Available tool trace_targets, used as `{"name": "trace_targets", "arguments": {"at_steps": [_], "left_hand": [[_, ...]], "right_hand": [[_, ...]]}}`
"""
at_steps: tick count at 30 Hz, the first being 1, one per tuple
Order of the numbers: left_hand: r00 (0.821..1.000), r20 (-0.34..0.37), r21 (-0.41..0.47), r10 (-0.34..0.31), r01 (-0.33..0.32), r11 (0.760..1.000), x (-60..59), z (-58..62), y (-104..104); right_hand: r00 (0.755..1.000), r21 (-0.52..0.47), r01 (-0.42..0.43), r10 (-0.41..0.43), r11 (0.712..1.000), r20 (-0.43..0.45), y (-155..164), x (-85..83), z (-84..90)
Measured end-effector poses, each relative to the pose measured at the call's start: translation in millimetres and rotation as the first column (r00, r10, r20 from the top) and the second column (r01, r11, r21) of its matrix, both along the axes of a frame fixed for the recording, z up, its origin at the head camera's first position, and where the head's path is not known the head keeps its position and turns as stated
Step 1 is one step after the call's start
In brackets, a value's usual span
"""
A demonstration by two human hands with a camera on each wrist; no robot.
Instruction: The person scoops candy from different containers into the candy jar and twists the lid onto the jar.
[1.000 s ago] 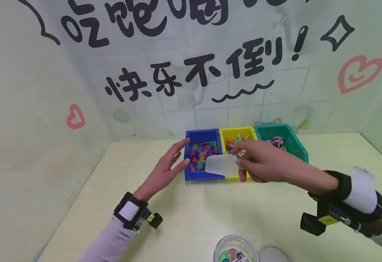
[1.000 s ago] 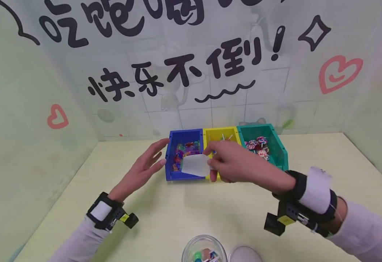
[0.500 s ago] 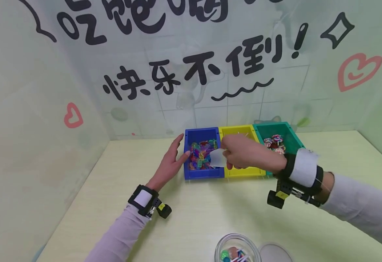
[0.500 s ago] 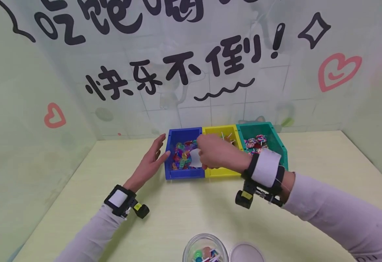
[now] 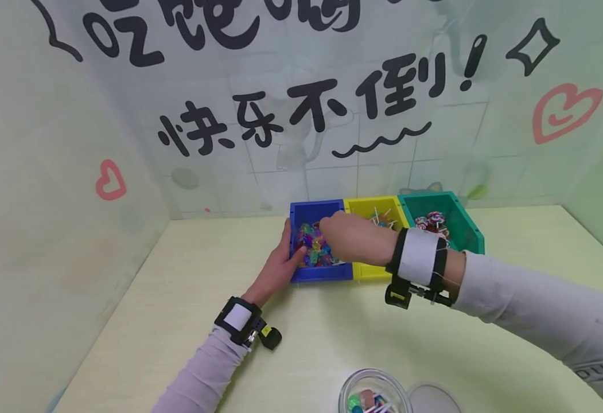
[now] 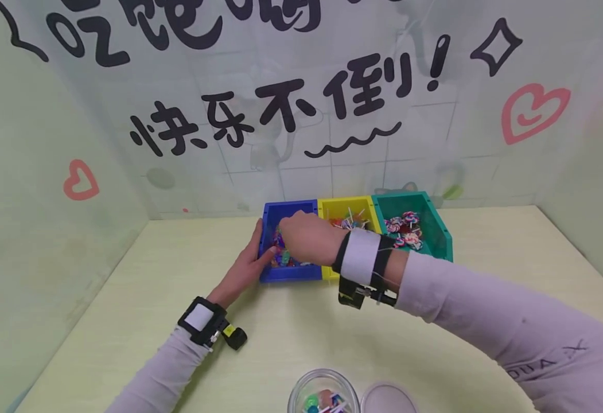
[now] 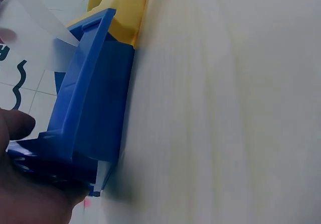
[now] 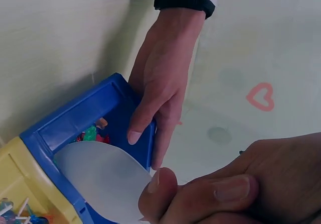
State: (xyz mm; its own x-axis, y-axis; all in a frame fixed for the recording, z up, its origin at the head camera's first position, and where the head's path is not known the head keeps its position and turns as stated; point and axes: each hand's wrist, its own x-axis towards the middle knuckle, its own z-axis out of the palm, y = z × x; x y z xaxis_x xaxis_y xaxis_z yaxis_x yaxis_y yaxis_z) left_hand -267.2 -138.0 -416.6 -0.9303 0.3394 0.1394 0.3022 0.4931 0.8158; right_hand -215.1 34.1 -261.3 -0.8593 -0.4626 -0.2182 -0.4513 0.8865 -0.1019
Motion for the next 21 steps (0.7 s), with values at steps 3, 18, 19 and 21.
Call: {"name": "trace_targets", "arguments": {"at_steps": [3, 18, 19, 21], "left_hand": [[1.000, -0.014, 0.001, 0.002, -0.002, 1.000, 1.8, 0.9, -0.6], [1.000, -0.027, -0.031, -0.011, 0.011, 0.999, 3.9, 2.5, 4.5], [1.000, -0.029, -0.031, -0.012, 0.011, 0.999, 4.1, 2.7, 4.5], [1.000, -0.027, -0.023, -0.008, 0.008, 1.000, 4.6, 3.2, 4.4]], "right_hand": [[0.999, 0.018, -0.043, 0.044, 0.999, -0.022, -9.2, -2.7, 3.3], [0.934, -0.127, 0.197, -0.146, 0.972, 0.327, -7.2, -44.3, -18.7], [0.929, -0.158, 0.210, -0.146, 0.965, 0.339, -4.4, -44.7, -19.7], [0.916, -0.227, 0.244, -0.148, 0.943, 0.372, 2.0, -45.3, -22.6]]}}
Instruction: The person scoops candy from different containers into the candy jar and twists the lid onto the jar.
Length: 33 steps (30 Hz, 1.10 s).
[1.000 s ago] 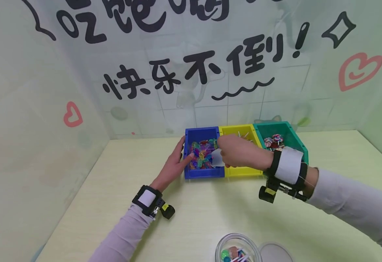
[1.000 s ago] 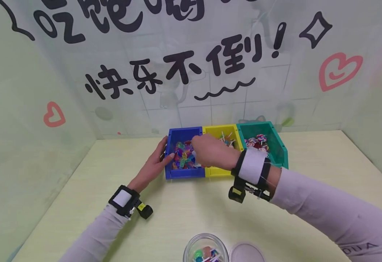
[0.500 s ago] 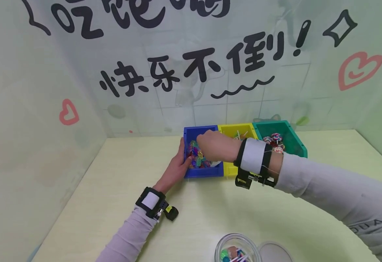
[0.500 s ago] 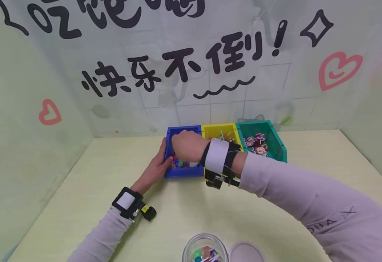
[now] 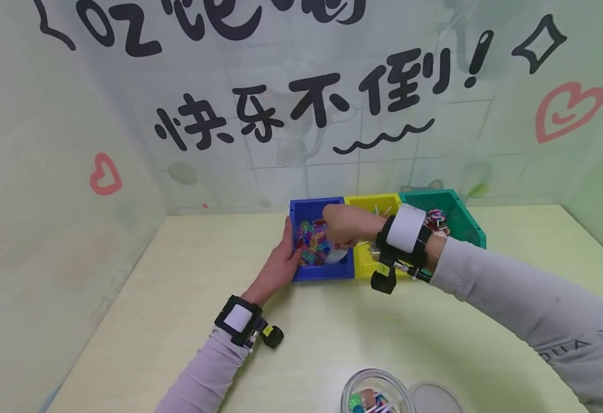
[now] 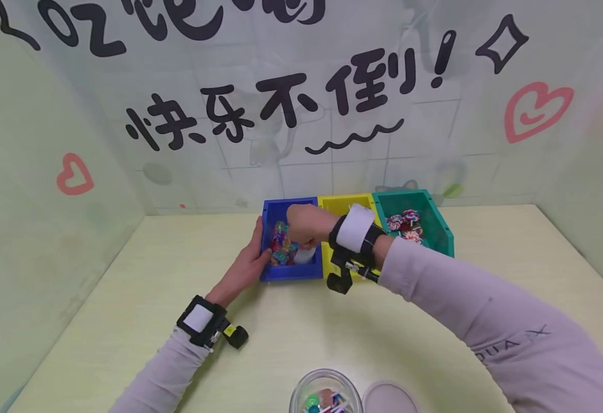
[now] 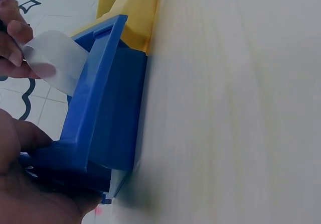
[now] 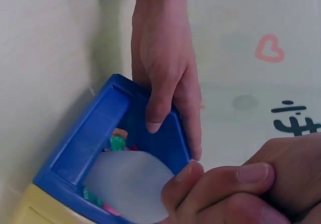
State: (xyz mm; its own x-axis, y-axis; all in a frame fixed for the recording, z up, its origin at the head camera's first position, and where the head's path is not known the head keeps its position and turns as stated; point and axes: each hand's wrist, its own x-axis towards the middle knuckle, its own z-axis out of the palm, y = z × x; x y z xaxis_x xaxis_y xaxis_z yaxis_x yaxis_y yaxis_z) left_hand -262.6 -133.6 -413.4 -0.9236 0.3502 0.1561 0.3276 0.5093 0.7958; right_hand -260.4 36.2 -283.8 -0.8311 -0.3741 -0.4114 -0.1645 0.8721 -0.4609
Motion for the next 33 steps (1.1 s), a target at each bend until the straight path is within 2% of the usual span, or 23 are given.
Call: {"name": "trace_targets", "arguments": {"at_steps": [3, 7, 10, 14, 18, 23, 26, 28, 33], "left_hand": [[1.000, 0.006, 0.008, 0.005, -0.005, 1.000, 1.0, 0.4, 0.6], [1.000, 0.018, 0.012, 0.005, -0.005, 1.000, 0.8, -1.9, 1.2], [1.000, 0.021, 0.014, -0.003, 0.003, 1.000, 1.0, -2.2, 2.4], [1.000, 0.013, 0.007, 0.001, -0.001, 1.000, 1.7, 1.0, 3.5], [1.000, 0.008, 0.017, 0.015, -0.015, 1.000, 1.9, 3.1, 2.3], [1.000, 0.023, 0.016, 0.018, -0.018, 1.000, 2.8, 3.7, 1.4], [1.000, 0.017, 0.026, 0.013, -0.014, 1.000, 2.6, 3.7, 1.5], [1.000, 0.015, 0.031, 0.017, -0.018, 0.999, 2.1, 3.5, 1.4], [1.000, 0.022, 0.037, 0.014, -0.015, 0.999, 0.8, 2.5, 1.5]], "right_hand": [[0.998, -0.086, 0.045, -0.041, 0.995, 0.047, 9.2, -1.1, -4.8], [0.987, -0.215, 0.112, -0.084, 0.970, 0.134, 17.4, -4.4, -14.8], [0.975, -0.315, 0.163, -0.105, 0.935, 0.194, 19.4, -4.4, -21.9], [0.951, -0.382, 0.255, -0.159, 0.888, 0.263, 14.8, 0.9, -25.8], [0.910, -0.404, 0.371, -0.241, 0.836, 0.339, 4.4, 7.3, -25.5], [0.854, -0.429, 0.492, -0.324, 0.758, 0.408, -4.8, 13.2, -28.1], [0.839, -0.448, 0.528, -0.363, 0.722, 0.405, -8.4, 17.8, -30.5], [0.838, -0.459, 0.537, -0.382, 0.708, 0.390, -11.1, 20.9, -33.4], [0.818, -0.484, 0.573, -0.429, 0.661, 0.382, -16.6, 20.8, -47.9]]}}
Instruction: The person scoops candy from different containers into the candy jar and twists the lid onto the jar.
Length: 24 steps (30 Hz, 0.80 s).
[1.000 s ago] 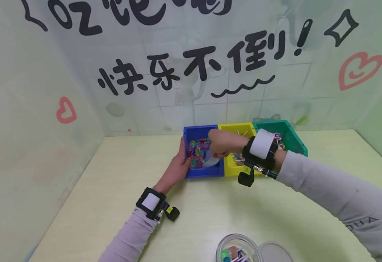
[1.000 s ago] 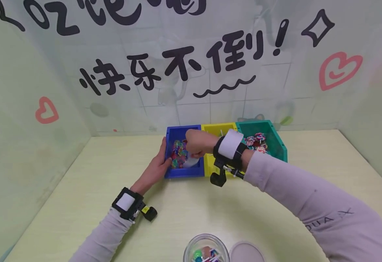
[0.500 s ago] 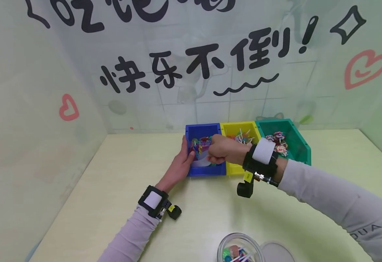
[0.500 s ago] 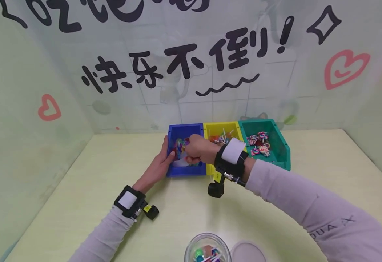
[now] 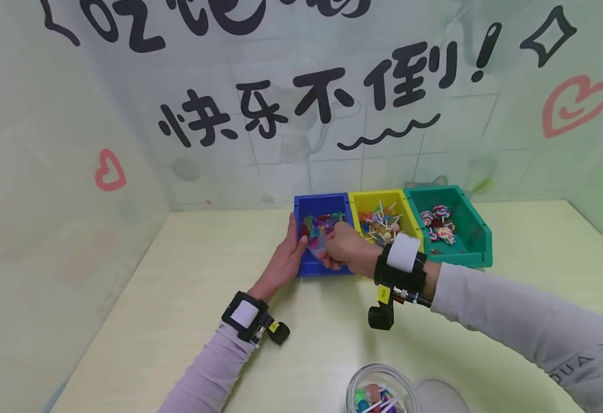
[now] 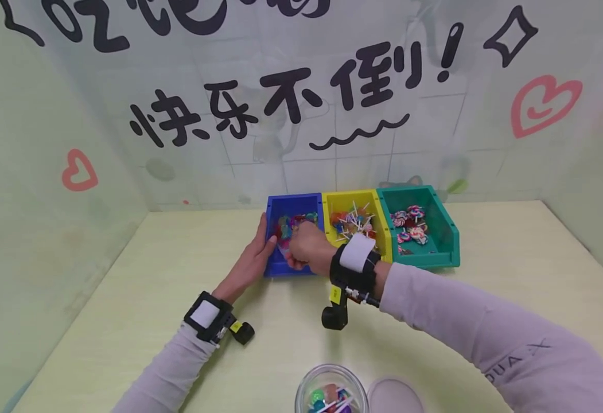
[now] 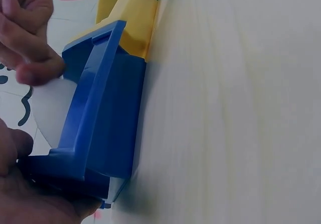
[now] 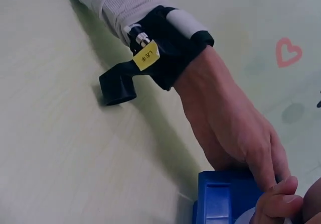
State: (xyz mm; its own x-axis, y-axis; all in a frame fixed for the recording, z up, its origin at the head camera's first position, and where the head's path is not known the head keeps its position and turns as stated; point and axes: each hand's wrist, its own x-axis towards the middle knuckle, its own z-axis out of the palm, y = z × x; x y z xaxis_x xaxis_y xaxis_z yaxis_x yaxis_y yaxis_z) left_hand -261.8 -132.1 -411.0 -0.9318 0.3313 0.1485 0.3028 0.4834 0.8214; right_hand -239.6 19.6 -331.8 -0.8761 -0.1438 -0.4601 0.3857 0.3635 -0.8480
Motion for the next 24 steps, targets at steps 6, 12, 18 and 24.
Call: {"name": "trace_targets", "arguments": {"at_steps": [6, 12, 18, 24], "left_hand": [[1.000, -0.001, -0.018, 0.008, -0.008, 1.000, 0.1, 0.6, -0.6], [0.999, -0.035, -0.040, 0.006, -0.008, 0.999, 0.4, 1.2, 0.0], [1.000, -0.025, -0.038, -0.011, 0.010, 0.999, 1.6, 1.7, 1.0], [0.999, -0.052, -0.069, -0.014, 0.010, 0.998, 0.0, 1.4, -1.4]], "right_hand": [[0.997, -0.057, 0.071, -0.072, 0.996, -0.014, -5.0, -14.0, -16.5], [0.989, -0.124, 0.149, -0.149, 0.981, 0.008, -13.4, -25.0, -26.8], [0.977, -0.136, 0.214, -0.214, 0.967, 0.015, -22.5, -29.4, -38.7], [0.967, 0.181, 0.158, -0.114, 0.971, -0.230, -24.5, -30.5, -46.2]]}}
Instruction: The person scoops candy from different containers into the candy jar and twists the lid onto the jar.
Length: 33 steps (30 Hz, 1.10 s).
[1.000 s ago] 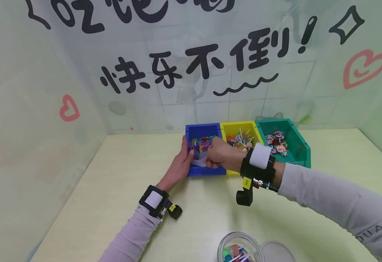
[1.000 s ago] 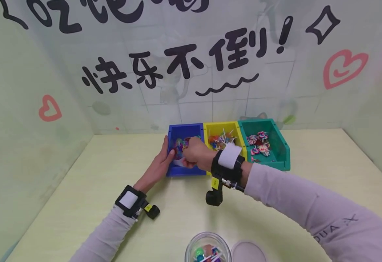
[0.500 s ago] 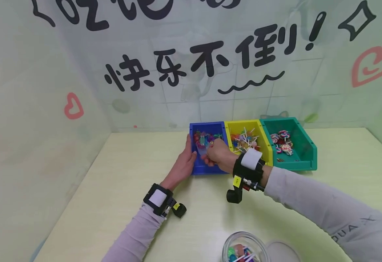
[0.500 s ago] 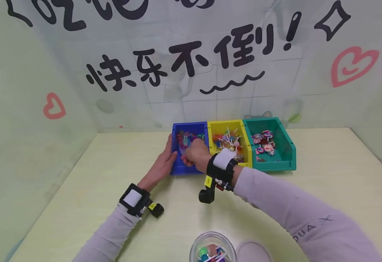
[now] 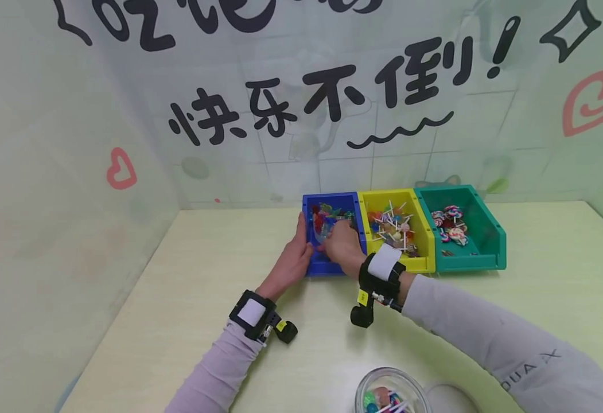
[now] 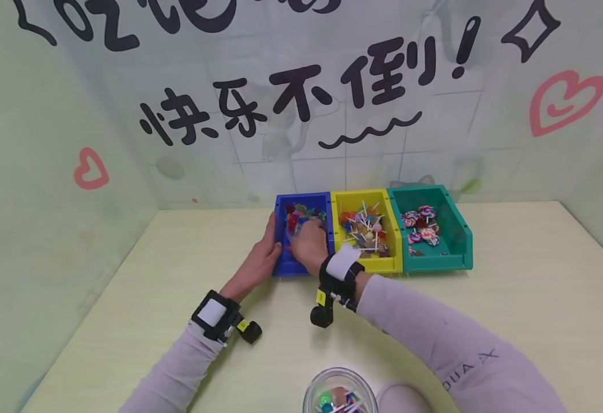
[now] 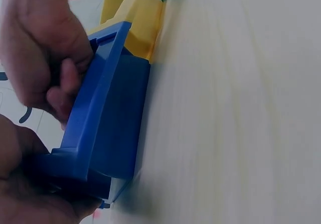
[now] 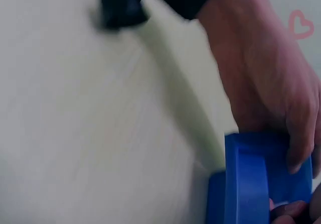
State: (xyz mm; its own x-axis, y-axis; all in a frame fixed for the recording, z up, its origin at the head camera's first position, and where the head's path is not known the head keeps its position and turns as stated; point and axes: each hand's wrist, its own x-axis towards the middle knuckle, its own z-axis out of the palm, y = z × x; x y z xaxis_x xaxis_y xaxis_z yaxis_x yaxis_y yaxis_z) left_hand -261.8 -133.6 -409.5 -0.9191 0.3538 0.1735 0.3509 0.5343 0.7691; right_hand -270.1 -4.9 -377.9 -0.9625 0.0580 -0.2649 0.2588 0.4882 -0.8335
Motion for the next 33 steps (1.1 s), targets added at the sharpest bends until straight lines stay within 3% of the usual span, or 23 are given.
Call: {"name": "trace_targets", "arguments": {"at_steps": [1, 3, 7, 8, 10, 11, 13, 14, 15, 17, 20, 21, 27, 33], "left_hand": [[1.000, 0.004, -0.004, 0.001, -0.001, 1.000, -0.3, 0.3, -0.4], [1.000, 0.008, -0.003, -0.001, 0.001, 1.000, -0.6, 0.9, -0.9], [1.000, 0.019, -0.014, 0.001, -0.001, 1.000, -0.2, 0.5, -0.2], [1.000, 0.020, -0.011, 0.000, 0.000, 1.000, 0.1, 1.1, -0.1], [1.000, 0.018, -0.011, 0.004, -0.004, 1.000, 0.2, 1.8, 0.1], [1.000, 0.016, -0.013, 0.007, -0.007, 1.000, 0.2, 1.9, 0.3], [1.000, 0.007, -0.022, 0.009, -0.009, 1.000, 0.6, 1.9, 0.1], [1.000, 0.002, -0.025, 0.008, -0.008, 1.000, 0.7, 1.8, -0.1], [1.000, 0.002, -0.029, 0.008, -0.008, 1.000, 0.8, 1.4, -0.1], [1.000, -0.001, -0.032, 0.005, -0.005, 0.999, 1.2, 0.8, -0.5], [1.000, -0.001, -0.015, -0.002, 0.002, 1.000, 2.0, 0.3, -0.9], [1.000, -0.003, -0.008, -0.003, 0.003, 1.000, 2.4, 0.4, -1.1], [1.000, 0.025, 0.026, 0.000, 0.000, 1.000, 3.0, 0.7, -1.1], [0.999, 0.040, 0.024, 0.013, -0.014, 1.000, 2.9, 0.2, -0.7]], "right_hand": [[0.998, 0.094, -0.030, 0.036, 0.995, -0.055, 0.7, 0.2, -0.7], [0.978, 0.268, -0.097, 0.141, 0.959, -0.153, 2.6, 2.1, -0.3], [0.920, 0.467, -0.162, 0.304, 0.870, -0.248, 5.7, 3.7, -1.8], [0.914, 0.481, -0.170, 0.320, 0.860, -0.248, 6.2, 3.3, -1.6], [0.930, 0.431, -0.173, 0.291, 0.886, -0.225, 7.1, 1.0, -2.5], [0.946, 0.358, -0.175, 0.257, 0.917, -0.196, 7.4, -0.1, -2.6], [0.978, 0.156, -0.155, 0.174, 0.975, -0.112, 7.8, -2.0, -2.5], [0.989, 0.010, -0.132, 0.133, 0.991, -0.058, 7.7, -3.0, -2.5], [0.996, -0.145, -0.087, 0.088, 0.986, 0.007, 7.5, -3.7, -2.4], [0.992, -0.387, 0.031, 0.020, 0.921, 0.128, 6.8, -3.7, -1.0], [0.976, -0.552, 0.141, -0.022, 0.822, 0.216, 5.4, -2.5, 0.2], [0.977, -0.549, 0.144, -0.031, 0.824, 0.210, 5.2, -1.6, 0.4], [0.996, -0.324, 0.029, -0.002, 0.946, 0.086, 3.6, 3.7, -0.1], [0.997, -0.278, 0.020, 0.000, 0.960, 0.071, 5.9, 5.8, 0.5]]}}
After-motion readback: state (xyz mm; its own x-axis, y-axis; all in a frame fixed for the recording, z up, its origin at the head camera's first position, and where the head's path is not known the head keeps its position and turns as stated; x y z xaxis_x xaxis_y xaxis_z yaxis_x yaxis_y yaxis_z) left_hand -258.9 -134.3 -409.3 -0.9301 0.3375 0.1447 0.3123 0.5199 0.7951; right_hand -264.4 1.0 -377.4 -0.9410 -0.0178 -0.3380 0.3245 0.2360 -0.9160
